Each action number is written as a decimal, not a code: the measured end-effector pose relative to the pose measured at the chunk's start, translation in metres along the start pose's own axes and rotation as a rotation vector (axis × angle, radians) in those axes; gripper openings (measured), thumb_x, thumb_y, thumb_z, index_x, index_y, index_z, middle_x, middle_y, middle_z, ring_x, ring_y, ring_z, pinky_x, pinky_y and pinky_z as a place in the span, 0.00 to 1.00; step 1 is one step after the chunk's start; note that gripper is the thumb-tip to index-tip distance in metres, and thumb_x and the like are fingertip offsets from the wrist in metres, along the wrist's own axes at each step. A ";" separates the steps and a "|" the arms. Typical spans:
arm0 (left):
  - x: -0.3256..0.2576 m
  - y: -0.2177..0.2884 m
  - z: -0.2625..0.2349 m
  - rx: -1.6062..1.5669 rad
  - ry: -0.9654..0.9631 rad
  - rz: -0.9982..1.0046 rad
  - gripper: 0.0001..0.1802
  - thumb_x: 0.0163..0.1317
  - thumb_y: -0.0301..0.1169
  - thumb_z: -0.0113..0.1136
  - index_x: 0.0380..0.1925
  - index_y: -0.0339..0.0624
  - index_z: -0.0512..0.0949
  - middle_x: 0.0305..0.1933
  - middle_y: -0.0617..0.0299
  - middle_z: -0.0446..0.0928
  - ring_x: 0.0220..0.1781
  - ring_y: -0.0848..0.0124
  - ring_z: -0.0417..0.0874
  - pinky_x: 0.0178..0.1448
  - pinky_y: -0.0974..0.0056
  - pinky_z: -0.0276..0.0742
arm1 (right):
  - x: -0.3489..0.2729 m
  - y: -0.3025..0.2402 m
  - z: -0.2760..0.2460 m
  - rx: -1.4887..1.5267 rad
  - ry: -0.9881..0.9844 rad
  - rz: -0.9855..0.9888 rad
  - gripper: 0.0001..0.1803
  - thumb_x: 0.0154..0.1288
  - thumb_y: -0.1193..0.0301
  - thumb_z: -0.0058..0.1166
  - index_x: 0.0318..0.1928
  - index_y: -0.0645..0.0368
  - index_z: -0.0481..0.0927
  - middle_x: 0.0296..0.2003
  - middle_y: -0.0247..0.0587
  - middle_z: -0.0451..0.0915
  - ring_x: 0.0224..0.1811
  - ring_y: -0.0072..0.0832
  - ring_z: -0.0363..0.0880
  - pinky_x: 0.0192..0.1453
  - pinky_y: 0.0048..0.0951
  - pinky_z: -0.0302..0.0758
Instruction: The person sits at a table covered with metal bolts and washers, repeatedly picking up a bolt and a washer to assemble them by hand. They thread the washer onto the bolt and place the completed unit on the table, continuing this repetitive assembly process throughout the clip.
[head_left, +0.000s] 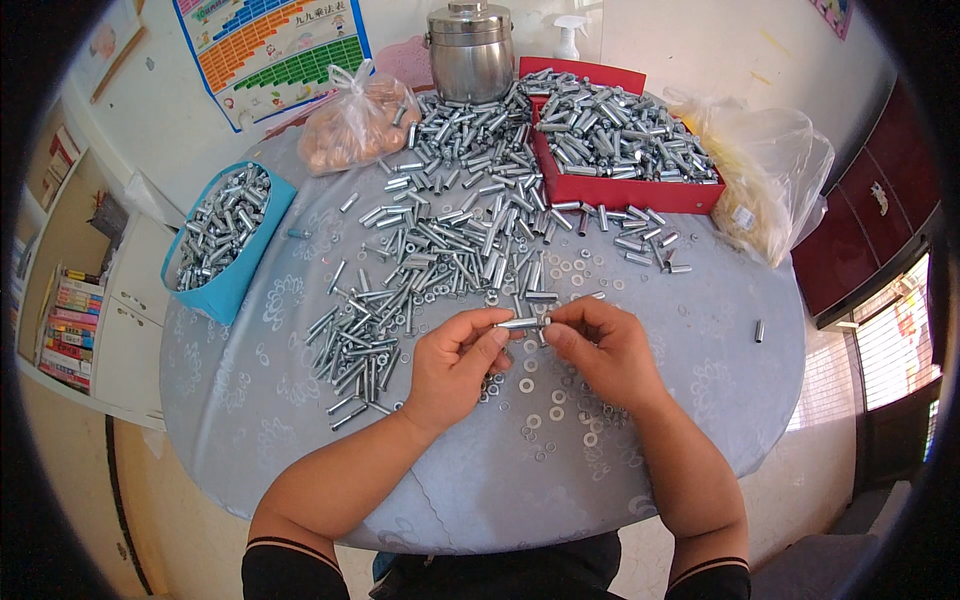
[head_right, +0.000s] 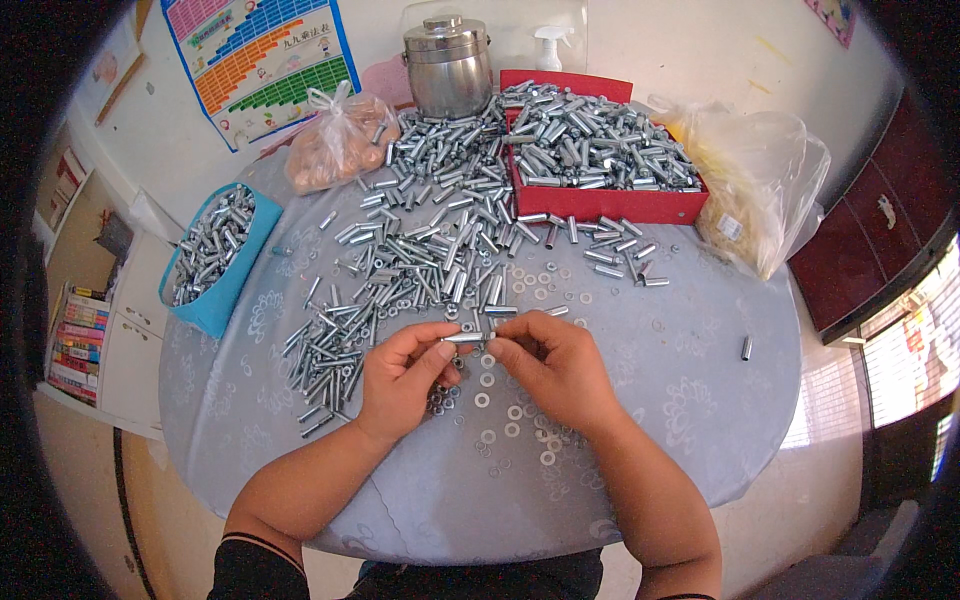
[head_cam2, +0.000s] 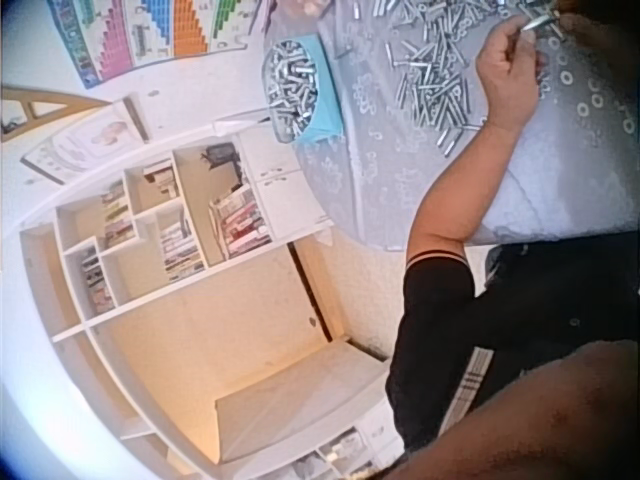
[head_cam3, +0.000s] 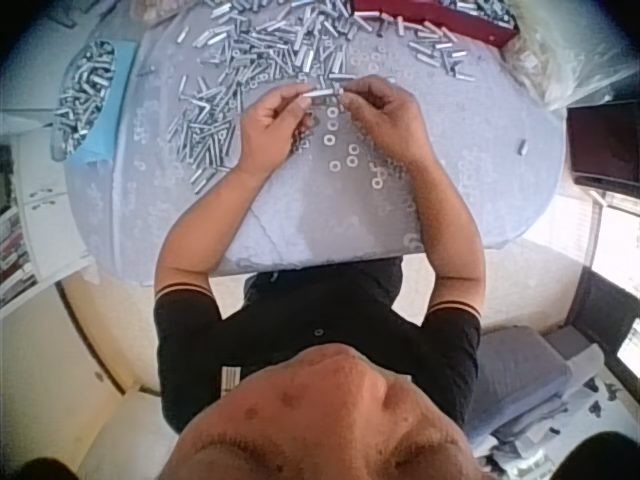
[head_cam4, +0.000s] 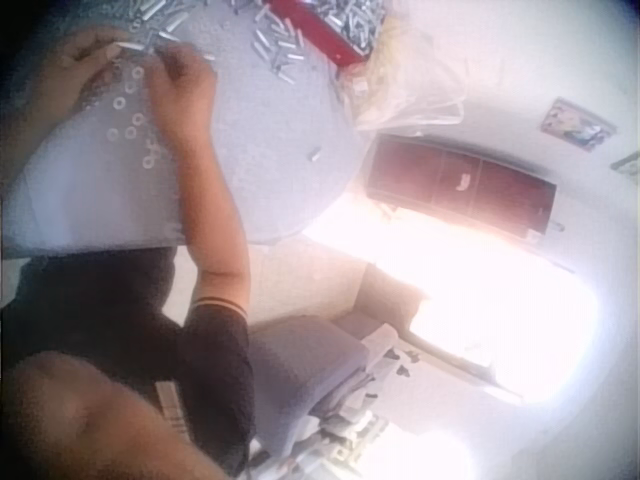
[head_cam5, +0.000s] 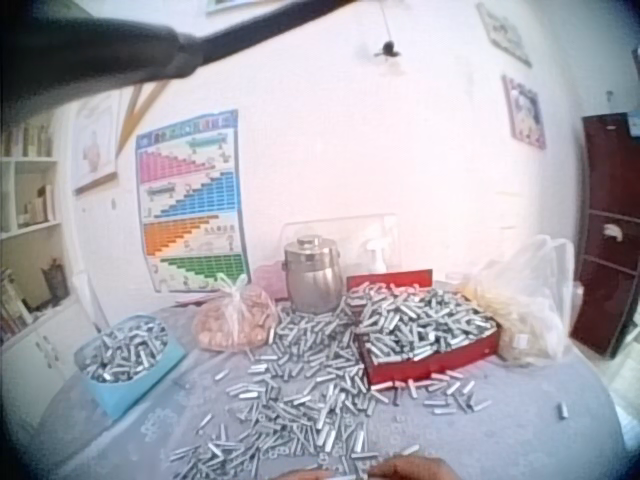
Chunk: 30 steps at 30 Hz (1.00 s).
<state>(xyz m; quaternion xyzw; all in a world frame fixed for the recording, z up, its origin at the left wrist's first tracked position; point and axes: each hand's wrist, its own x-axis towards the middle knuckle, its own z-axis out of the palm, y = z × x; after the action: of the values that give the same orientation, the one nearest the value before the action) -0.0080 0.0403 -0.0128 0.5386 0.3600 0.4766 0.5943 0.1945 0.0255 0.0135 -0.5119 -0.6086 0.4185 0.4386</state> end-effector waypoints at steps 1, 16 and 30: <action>0.000 0.000 0.000 0.003 0.002 -0.003 0.13 0.68 0.24 0.54 0.51 0.35 0.76 0.42 0.58 0.83 0.31 0.80 0.79 0.37 0.74 0.78 | 0.000 0.004 -0.004 -0.036 -0.055 0.070 0.09 0.64 0.74 0.60 0.42 0.64 0.79 0.30 0.31 0.79 0.29 0.14 0.72 0.34 0.20 0.71; 0.001 -0.001 0.001 -0.023 -0.006 -0.006 0.12 0.68 0.24 0.53 0.51 0.36 0.76 0.42 0.59 0.83 0.32 0.80 0.79 0.37 0.74 0.78 | -0.002 -0.012 0.007 0.103 0.094 0.033 0.09 0.66 0.70 0.57 0.35 0.65 0.80 0.25 0.32 0.77 0.28 0.16 0.71 0.33 0.22 0.70; 0.000 -0.002 0.000 -0.004 -0.016 0.015 0.13 0.68 0.24 0.54 0.51 0.35 0.76 0.41 0.59 0.83 0.32 0.80 0.80 0.38 0.74 0.78 | -0.001 -0.005 0.001 -0.033 -0.002 0.048 0.08 0.64 0.71 0.60 0.37 0.65 0.81 0.26 0.32 0.77 0.28 0.16 0.71 0.34 0.22 0.71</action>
<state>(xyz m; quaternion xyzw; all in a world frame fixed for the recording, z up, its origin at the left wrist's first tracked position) -0.0079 0.0401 -0.0145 0.5439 0.3505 0.4772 0.5946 0.1925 0.0242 0.0179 -0.5331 -0.6033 0.4192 0.4196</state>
